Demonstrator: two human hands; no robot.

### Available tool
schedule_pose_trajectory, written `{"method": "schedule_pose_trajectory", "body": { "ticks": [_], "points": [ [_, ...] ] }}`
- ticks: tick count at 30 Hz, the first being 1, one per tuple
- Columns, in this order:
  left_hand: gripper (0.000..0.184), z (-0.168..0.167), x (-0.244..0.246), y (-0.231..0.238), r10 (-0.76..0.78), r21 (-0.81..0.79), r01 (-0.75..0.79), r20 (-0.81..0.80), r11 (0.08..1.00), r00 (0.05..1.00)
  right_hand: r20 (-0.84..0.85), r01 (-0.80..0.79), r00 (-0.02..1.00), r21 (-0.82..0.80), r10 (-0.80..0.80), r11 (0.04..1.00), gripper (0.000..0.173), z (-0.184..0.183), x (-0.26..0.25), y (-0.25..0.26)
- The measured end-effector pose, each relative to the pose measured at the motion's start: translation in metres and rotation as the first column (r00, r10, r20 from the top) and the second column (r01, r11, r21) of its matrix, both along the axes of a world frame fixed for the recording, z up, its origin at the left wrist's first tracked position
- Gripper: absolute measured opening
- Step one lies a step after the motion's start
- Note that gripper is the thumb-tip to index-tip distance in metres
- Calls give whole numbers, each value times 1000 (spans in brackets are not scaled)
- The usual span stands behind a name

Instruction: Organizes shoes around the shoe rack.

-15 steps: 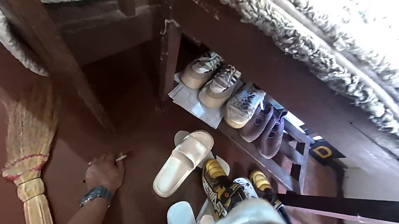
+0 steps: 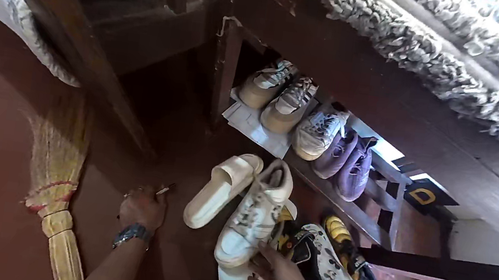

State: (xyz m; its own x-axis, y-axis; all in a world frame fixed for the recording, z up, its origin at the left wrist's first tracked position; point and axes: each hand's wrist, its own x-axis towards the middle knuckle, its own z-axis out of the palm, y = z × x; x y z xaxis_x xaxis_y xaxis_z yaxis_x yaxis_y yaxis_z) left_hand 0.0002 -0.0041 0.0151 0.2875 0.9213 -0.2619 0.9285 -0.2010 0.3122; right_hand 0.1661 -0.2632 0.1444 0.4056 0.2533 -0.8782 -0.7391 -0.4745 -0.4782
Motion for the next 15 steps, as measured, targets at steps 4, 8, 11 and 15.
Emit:
{"method": "schedule_pose_trajectory", "body": {
  "ticks": [4, 8, 11, 15],
  "points": [
    [45, -1, 2, 0, 3, 13, -3, 12, 1000, 1000, 31, 5, 1000, -118, -2, 993, 61, -41, -14, 26],
    [46, -8, -1, 0, -8, 55, 7, 9, 998, 1000, 246, -47, 967, -84, 67, 995, 43, -40, -26, 25],
    [48, -11, -1, 1, -5, 61, 4, 15, 998, 1000, 465, -7, 886, 23, -4, 1000, 35, -11, -24, 11],
    [46, -12, -3, 1, -13, 67, 11, 32, 998, 999, 707, -11, 704, 101, -64, 995, 36, 19, 34, 26]
  ]
}}
